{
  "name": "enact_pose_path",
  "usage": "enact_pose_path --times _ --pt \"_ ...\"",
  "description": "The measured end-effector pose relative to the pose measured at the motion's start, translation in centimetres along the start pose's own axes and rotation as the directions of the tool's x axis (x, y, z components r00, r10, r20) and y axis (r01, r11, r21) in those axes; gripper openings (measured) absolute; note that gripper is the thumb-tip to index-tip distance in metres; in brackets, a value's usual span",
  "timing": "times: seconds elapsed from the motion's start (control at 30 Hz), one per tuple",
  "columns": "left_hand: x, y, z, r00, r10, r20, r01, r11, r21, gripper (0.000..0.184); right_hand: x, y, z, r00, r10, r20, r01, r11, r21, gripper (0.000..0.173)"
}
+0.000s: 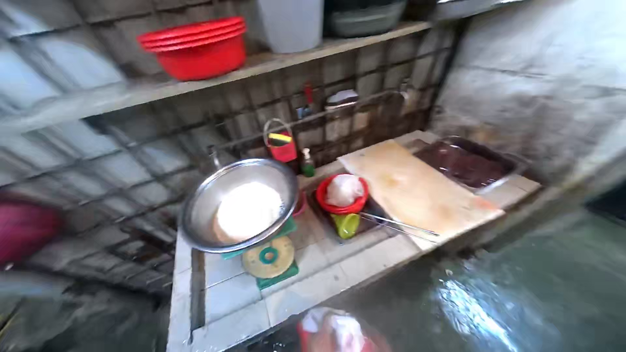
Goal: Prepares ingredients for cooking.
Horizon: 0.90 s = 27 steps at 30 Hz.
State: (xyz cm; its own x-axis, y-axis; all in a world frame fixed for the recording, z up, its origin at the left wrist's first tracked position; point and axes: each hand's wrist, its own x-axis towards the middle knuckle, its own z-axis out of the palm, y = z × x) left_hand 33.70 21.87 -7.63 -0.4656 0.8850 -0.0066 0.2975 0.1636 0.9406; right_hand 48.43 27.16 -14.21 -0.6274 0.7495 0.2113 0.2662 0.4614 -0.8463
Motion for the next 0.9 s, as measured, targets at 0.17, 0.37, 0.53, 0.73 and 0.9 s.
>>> enact_pose_path --times 0.17,0.37,0.53,0.73,0.9 --pt "4.5 -4.1 -9.2 0.874 -0.157 -0.460 0.183 0.983 0.013 0.058 13.7 0.0 0.2 0.977 0.031 0.209 -0.109 0.921 0.373 0.082" --pt "8.4 -11.0 -16.1 0.764 -0.184 -0.618 0.289 0.955 0.072 0.063 28.5 -0.1 -0.5 0.968 0.230 0.096 -0.249 0.891 0.379 0.050" --pt "9.1 -11.4 -20.9 0.728 -0.244 -0.641 0.329 0.944 0.014 0.054 35.2 0.0 0.3 0.837 0.540 0.094 -0.531 0.758 0.377 0.051" --pt "10.3 -11.3 -26.4 0.831 -0.151 -0.535 0.023 0.971 -0.239 0.022 36.1 3.2 5.6 0.853 0.428 0.299 -0.513 0.791 0.333 0.039" --pt "11.2 -7.6 -29.1 0.864 -0.173 -0.472 0.045 0.962 -0.269 0.018 35.4 4.0 5.8 0.849 0.471 0.240 -0.527 0.790 0.314 0.054"
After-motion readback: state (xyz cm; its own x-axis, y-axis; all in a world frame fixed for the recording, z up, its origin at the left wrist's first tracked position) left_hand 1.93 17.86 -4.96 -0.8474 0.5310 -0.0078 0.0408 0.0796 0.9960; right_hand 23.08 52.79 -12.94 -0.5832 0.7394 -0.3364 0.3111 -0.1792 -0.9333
